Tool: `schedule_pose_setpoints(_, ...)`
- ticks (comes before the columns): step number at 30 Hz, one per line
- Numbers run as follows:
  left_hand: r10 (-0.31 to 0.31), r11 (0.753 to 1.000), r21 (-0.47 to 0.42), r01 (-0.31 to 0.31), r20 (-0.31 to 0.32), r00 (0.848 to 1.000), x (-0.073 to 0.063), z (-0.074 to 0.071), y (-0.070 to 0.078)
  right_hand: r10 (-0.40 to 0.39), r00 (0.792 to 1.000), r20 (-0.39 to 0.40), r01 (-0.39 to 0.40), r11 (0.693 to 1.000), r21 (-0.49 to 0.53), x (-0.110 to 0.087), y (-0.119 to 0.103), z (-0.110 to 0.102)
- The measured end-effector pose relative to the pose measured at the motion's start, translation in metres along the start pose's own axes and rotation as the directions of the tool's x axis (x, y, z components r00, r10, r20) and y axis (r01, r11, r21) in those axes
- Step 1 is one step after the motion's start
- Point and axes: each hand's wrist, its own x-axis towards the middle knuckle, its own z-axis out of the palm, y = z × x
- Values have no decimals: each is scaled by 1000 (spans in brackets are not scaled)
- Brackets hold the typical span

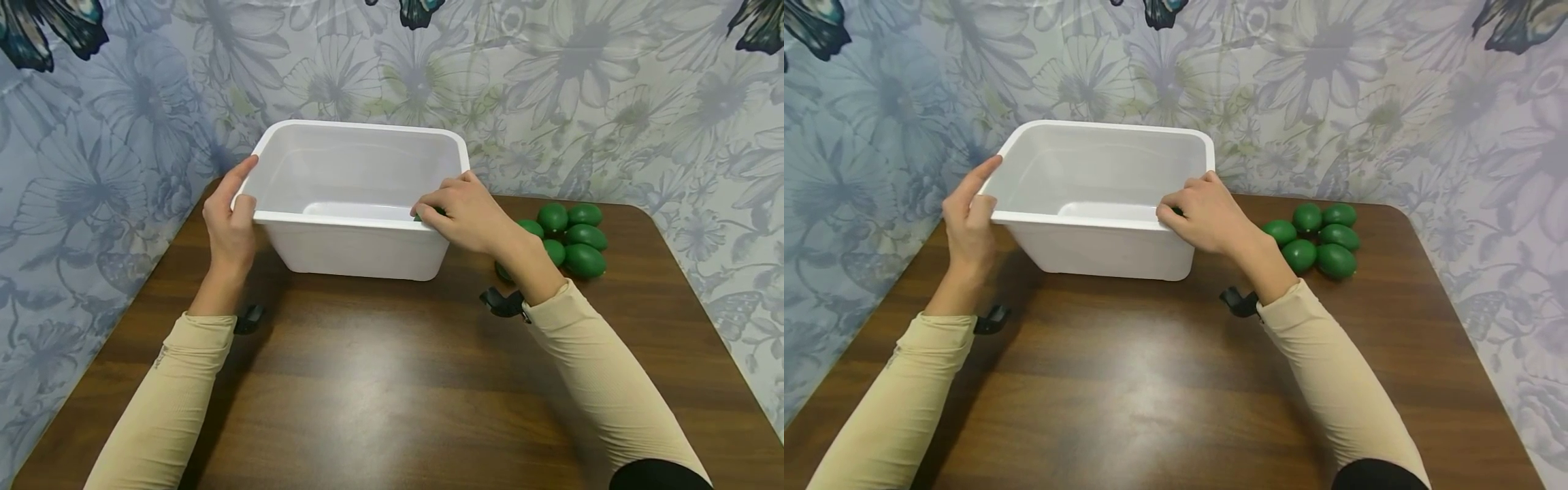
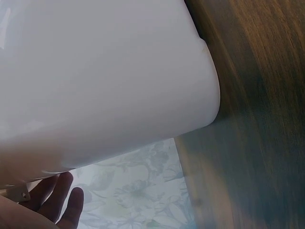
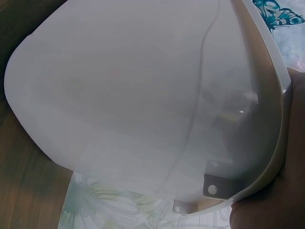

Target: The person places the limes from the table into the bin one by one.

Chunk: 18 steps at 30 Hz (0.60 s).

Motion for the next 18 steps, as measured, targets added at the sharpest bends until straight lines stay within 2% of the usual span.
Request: schedule_pose_setpoints(18, -17, 1000, -9, 17, 6, 1000, -1, 1, 2, 18, 1000, 10, -17, 1000, -24, 1, 1, -1)
